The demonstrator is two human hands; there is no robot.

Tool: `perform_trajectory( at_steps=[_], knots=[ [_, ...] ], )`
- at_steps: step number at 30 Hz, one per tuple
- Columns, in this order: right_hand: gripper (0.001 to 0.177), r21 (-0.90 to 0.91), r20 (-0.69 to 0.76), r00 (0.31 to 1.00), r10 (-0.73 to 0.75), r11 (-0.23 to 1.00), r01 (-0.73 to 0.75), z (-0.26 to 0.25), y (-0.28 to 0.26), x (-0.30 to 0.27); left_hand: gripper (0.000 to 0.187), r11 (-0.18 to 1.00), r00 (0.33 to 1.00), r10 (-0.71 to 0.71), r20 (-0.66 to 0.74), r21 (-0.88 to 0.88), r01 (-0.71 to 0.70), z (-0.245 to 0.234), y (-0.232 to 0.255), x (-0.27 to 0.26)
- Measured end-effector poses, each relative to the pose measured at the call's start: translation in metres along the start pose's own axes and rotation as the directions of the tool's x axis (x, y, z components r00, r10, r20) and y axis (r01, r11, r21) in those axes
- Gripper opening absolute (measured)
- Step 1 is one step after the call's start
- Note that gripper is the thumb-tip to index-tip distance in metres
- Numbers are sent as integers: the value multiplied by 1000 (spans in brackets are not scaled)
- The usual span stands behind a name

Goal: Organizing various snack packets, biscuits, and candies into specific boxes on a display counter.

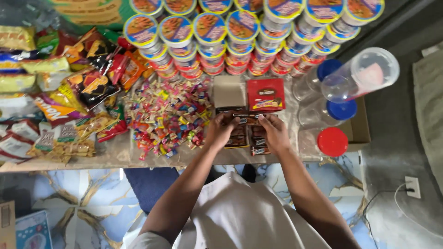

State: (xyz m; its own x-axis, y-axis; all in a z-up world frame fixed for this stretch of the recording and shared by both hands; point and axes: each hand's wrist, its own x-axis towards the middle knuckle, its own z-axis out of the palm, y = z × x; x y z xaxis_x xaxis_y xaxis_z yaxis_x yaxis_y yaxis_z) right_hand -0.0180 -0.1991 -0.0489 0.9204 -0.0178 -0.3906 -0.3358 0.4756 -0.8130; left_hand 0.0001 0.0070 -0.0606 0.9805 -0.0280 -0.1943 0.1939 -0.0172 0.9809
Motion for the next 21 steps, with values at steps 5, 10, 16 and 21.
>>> perform_trajectory(
  at_steps=[5,10,16,21],
  knots=[
    [17,-325,-49,998,-37,946,19,15,11,10,27,998,998,-59,-28,17,59,-43,-16,9],
    [18,-473,-80,996,-40,881,-2,14,24,19,27,991,992,-117,39,-60,119,-64,-29,8],
    [15,-457,-66,994,90,883,-110,12,32,23,24,973,972,-231,32,-10,232,-70,-18,5],
    [23,-438,-108,986,127,884,-161,15,36,23,17,949,948,-311,-68,-82,305,-67,-7,1]
  ],
)
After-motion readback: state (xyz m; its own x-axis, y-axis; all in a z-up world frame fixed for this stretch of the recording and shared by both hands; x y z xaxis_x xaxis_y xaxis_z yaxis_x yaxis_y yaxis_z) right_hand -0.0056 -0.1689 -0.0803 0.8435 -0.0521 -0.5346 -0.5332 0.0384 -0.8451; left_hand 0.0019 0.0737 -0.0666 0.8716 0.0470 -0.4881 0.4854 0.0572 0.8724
